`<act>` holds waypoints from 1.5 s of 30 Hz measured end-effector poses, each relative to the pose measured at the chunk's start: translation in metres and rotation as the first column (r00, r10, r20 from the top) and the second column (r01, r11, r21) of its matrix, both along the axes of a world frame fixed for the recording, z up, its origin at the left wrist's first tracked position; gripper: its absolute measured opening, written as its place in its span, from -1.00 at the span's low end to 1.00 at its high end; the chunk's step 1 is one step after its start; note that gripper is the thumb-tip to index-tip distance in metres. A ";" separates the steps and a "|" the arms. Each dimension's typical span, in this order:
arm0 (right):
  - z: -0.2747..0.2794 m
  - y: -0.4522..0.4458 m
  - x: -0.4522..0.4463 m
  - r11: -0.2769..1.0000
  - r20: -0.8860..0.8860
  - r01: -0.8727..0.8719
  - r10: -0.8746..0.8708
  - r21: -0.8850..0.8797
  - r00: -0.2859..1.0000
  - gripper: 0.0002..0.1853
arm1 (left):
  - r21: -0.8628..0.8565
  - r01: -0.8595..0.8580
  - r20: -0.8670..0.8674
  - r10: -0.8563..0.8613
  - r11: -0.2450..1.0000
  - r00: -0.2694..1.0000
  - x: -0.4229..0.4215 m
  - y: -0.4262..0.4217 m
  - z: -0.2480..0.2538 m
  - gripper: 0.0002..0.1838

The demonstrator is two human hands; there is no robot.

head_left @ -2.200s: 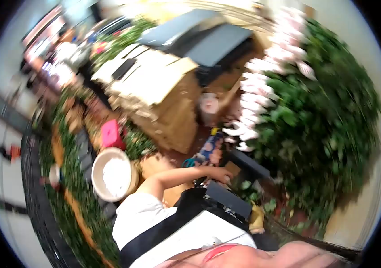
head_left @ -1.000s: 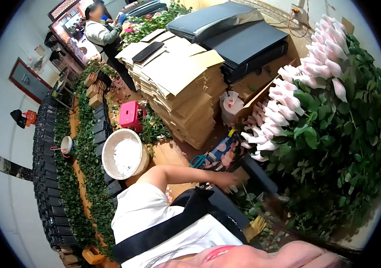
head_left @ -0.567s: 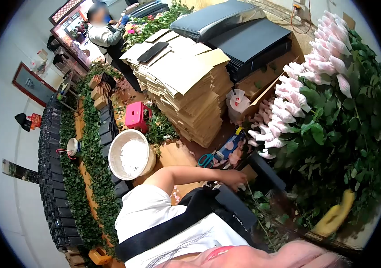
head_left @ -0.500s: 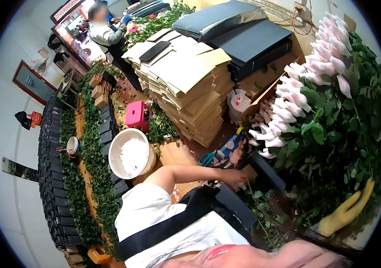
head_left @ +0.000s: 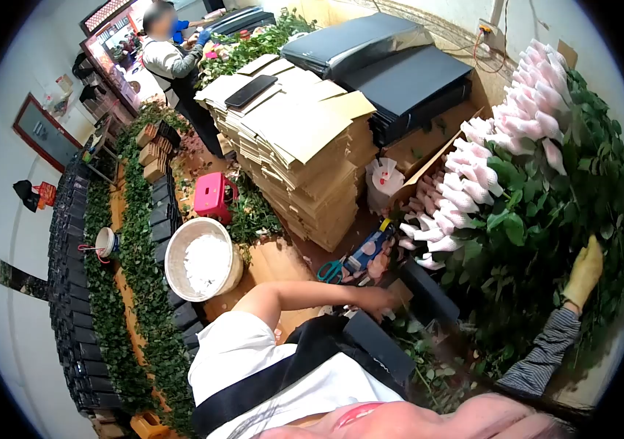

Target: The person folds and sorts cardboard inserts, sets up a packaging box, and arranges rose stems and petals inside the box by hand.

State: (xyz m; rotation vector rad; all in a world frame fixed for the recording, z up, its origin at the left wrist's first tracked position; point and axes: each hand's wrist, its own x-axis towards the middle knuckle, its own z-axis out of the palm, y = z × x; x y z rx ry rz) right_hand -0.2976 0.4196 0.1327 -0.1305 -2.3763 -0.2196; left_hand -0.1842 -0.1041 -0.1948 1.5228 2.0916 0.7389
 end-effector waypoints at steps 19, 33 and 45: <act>-0.316 -0.200 0.303 0.915 0.771 0.132 0.235 -0.381 0.592 -0.58 | -0.228 0.131 -0.142 -0.166 0.965 0.976 -0.006 0.008 0.003 -0.75; -0.297 -0.225 0.285 0.942 0.608 0.226 -0.031 -0.247 0.793 -0.84 | 0.096 0.049 -0.428 -0.003 0.994 0.904 0.003 0.024 0.045 -0.64; -0.305 -0.234 0.308 0.784 0.598 0.336 0.057 -0.523 0.799 -0.62 | 0.004 -0.003 -0.319 0.004 1.000 0.948 -0.001 0.011 0.029 -0.49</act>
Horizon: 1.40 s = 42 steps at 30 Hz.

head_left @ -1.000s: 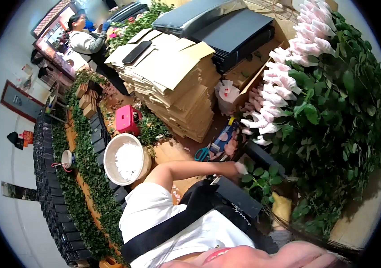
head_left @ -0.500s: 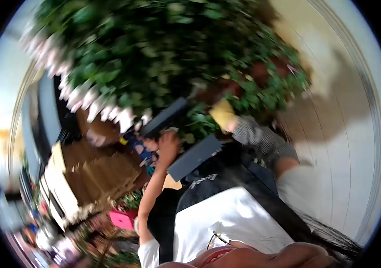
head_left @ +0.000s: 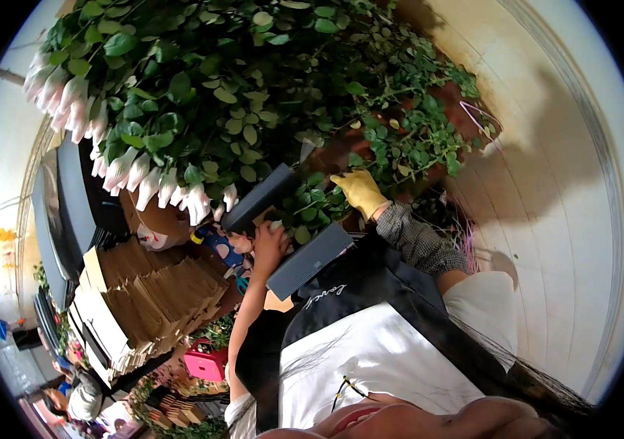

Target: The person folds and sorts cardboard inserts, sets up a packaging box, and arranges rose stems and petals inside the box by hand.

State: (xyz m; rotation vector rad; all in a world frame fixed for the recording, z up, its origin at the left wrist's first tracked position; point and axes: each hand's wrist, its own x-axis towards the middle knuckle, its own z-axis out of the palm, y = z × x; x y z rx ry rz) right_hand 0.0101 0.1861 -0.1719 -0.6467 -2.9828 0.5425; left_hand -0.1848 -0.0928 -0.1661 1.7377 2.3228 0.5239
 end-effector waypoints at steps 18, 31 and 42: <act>0.355 0.039 -0.167 0.942 -0.708 -0.281 0.326 0.184 0.626 -0.53 | 0.068 -0.193 0.140 0.182 0.979 0.973 0.009 -0.001 -0.020 -0.30; 0.390 0.138 -0.353 0.868 -0.717 0.195 0.229 0.456 0.658 -0.65 | 0.176 -0.175 0.077 0.164 0.969 0.984 0.011 -0.004 -0.018 -0.30; 0.345 0.132 -0.231 0.788 -0.495 0.134 0.234 0.601 0.837 -0.46 | 0.172 -0.139 0.066 0.129 0.975 0.989 0.006 0.001 -0.025 -0.28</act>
